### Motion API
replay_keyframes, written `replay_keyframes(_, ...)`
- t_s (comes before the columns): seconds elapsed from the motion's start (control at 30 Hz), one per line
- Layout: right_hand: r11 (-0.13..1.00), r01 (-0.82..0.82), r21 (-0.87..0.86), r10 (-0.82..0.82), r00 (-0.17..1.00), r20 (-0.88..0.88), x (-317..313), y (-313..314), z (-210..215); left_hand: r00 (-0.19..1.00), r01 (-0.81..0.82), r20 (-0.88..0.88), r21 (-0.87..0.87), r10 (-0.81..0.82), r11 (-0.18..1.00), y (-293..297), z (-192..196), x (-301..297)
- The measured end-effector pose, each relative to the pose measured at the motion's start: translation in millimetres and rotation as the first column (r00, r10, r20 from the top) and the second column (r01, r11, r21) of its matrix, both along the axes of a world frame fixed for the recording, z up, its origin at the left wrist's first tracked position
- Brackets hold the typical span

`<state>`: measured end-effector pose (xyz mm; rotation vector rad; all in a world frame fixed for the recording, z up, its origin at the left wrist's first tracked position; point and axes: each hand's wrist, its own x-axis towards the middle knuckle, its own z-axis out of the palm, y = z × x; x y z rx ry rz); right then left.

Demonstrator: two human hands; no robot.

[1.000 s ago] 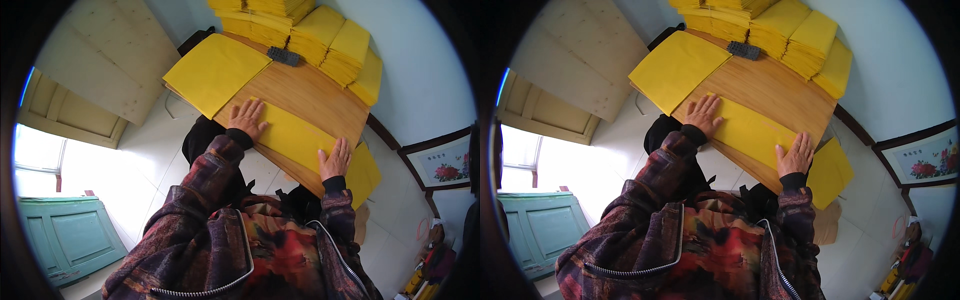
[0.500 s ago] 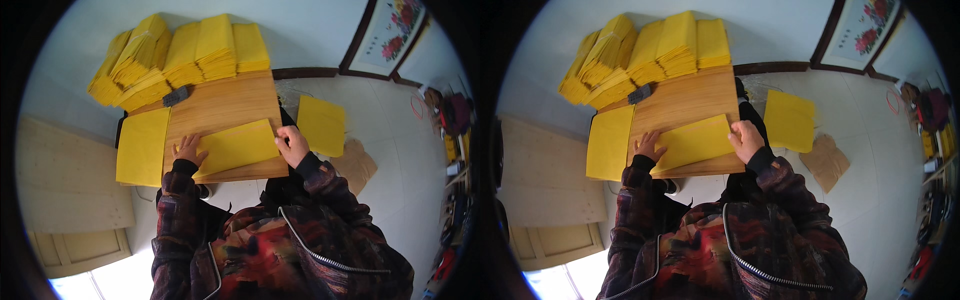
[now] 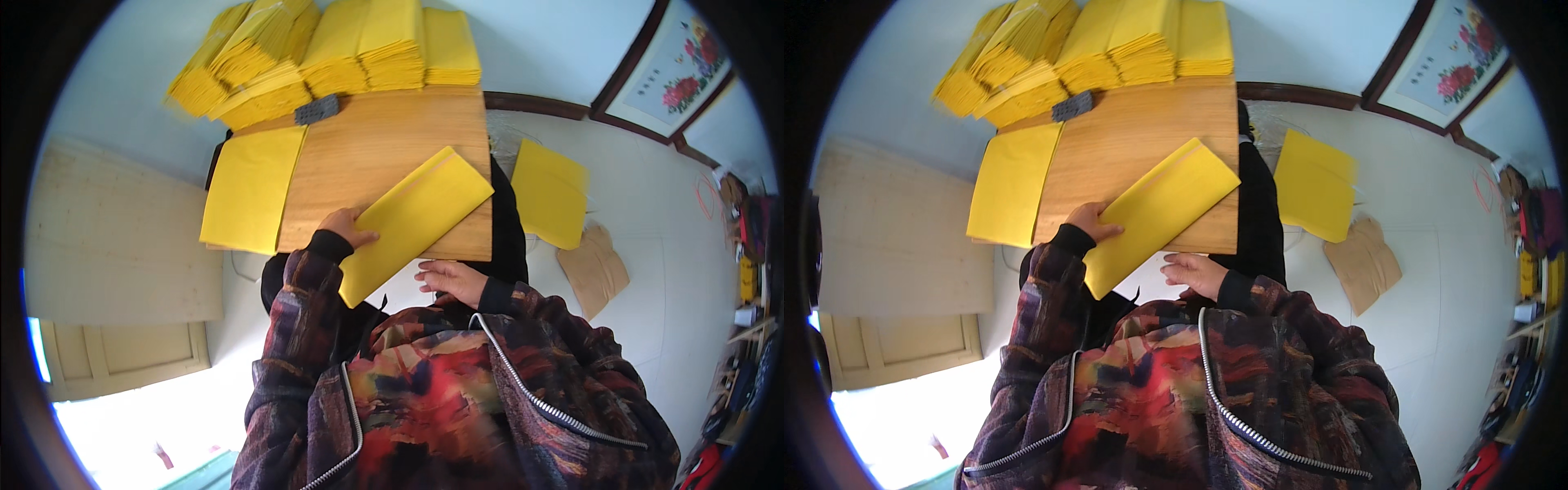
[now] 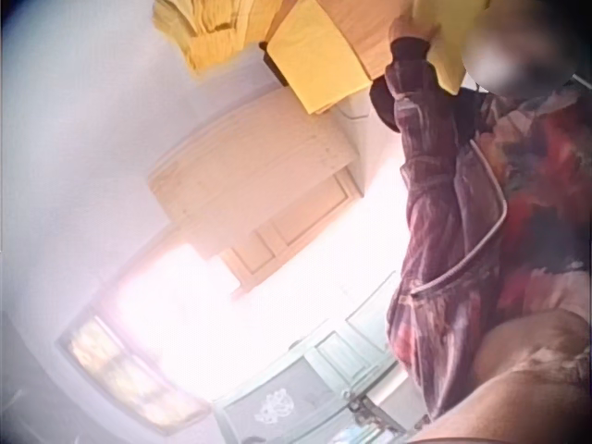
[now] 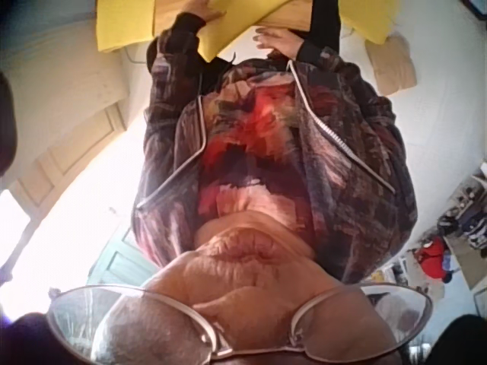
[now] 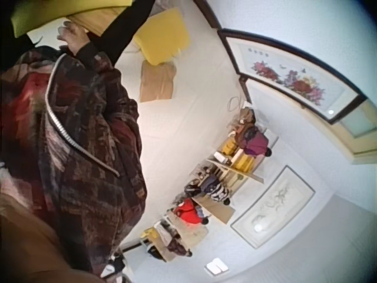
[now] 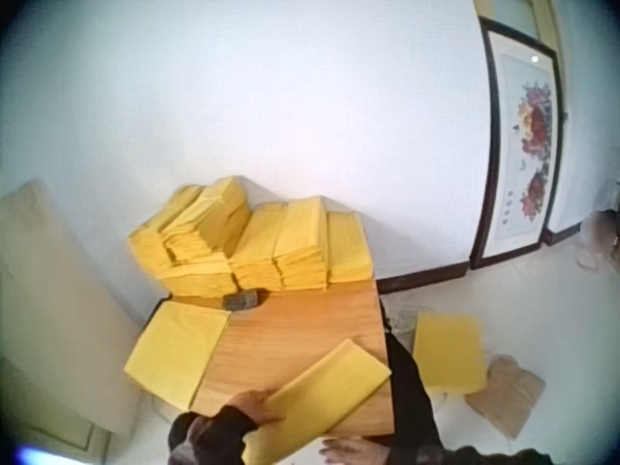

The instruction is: The person folds yellow paper sheets on a wooden table. They fold each sheet in half, then fold again to create a smaller rectangle, and place the folded sheets into a growing stack. The person repeats this process for multiple sheets.

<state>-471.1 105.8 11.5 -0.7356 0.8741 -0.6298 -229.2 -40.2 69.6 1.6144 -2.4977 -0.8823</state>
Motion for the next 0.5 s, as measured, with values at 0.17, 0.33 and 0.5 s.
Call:
replay_keyframes(0.17,0.948,0.088,0.306,-0.162,0.96,0.227,32.5,-11.5,-1.3,0.949,-0.108,-0.238,0.372,0.207,0.922,10.9,-6.0,17.8)
replay_keyframes(0.33,0.922,0.166,0.349,-0.256,0.939,0.229,49.1,-10.9,6.4,0.84,-0.102,-0.434,0.464,0.326,0.88,39.6,1.7,27.8)
replay_keyframes(0.5,0.949,0.296,-0.109,-0.283,0.952,0.115,49.2,-25.7,44.3,0.614,-0.076,-0.717,0.361,0.329,0.93,56.0,30.9,27.9)
